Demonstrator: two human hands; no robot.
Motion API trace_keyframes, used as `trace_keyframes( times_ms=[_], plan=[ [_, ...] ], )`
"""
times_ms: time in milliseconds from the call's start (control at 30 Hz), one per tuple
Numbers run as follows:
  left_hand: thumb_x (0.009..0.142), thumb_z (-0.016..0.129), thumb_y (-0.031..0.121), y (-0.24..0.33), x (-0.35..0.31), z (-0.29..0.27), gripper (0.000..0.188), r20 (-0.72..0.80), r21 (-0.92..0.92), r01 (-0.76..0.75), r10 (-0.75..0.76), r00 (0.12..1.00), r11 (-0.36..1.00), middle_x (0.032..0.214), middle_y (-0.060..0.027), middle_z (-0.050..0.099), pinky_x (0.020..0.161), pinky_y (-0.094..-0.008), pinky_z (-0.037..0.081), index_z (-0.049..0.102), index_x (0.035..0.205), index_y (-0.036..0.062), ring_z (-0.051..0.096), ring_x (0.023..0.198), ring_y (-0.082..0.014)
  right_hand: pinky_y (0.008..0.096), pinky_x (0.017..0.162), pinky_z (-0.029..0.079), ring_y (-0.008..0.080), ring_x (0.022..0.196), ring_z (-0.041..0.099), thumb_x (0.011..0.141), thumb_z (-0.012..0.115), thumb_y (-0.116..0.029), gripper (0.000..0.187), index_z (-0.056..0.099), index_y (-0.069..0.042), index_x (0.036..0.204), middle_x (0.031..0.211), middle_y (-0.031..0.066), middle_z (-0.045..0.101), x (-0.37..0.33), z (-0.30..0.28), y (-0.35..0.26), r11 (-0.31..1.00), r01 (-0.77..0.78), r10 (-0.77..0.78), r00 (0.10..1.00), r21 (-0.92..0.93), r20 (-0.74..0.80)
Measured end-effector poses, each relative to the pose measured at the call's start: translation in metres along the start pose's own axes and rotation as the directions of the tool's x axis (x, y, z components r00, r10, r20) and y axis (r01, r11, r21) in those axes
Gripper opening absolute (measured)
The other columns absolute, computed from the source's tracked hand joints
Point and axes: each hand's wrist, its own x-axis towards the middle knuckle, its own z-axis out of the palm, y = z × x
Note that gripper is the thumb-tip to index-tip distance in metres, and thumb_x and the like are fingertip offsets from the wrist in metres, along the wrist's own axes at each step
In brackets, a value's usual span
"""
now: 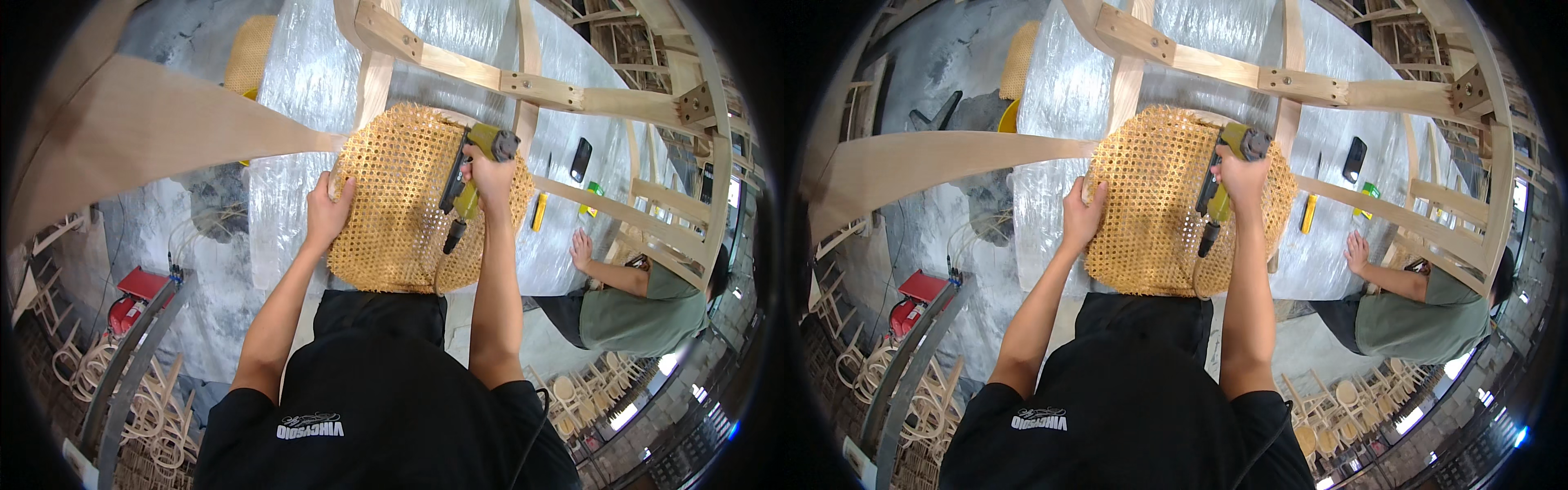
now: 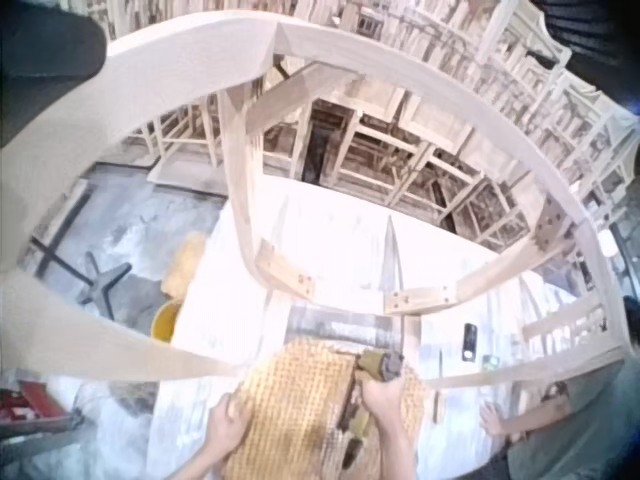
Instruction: The person removes a wet rattan mat from a yellow bucket, places it onto a wooden chair frame, and secures it using a staple gun and a hammer. The person repeatedly adjusts the mat and fastens it around the perimeter of the frame.
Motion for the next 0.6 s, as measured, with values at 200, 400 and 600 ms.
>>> trace_keyframes(
  times_ms=[200,400,600],
  plan=[
    [0.096,0.068,0.032,0.000,0.000,0.000,0.037,-0.013,-0.002,-0.006,0.006,1.000,1.000,0.078,-0.0194,0.070,0.064,-0.0391,0.052,0.061,0.098,-0.0037,0.069,0.068,-0.0243,0.0267,0.040,0.044,0.0149,0.048,0.060,0.082,0.069,0.002,0.012,0.064,0.005,0.093,0.077,0.0098,0.067,-0.008,0.005,0.000,0.996,0.052,-0.054,0.998,0.079,0.019],
    [0.095,0.069,0.031,0.000,-0.001,-0.001,0.035,0.012,0.002,0.028,-0.028,1.000,1.000,0.077,-0.0192,0.070,0.064,-0.0383,0.052,0.061,0.097,-0.0031,0.069,0.069,-0.0238,0.0269,0.040,0.044,0.0148,0.048,0.059,0.082,0.068,0.003,0.010,0.064,0.005,0.091,0.077,0.0102,0.067,-0.007,0.016,-0.001,0.999,0.033,-0.034,0.999,-0.029,-0.013],
    [0.095,0.069,0.032,0.002,-0.001,0.000,0.037,-0.012,-0.013,-0.012,0.012,1.000,1.000,0.077,-0.0196,0.070,0.064,-0.0383,0.052,0.061,0.097,-0.0034,0.069,0.068,-0.0241,0.0272,0.041,0.044,0.0150,0.049,0.060,0.082,0.069,0.002,0.008,0.066,0.005,0.088,0.078,0.0120,0.069,-0.008,0.011,-0.003,1.000,0.014,-0.014,1.000,-0.007,0.018]
  ],
)
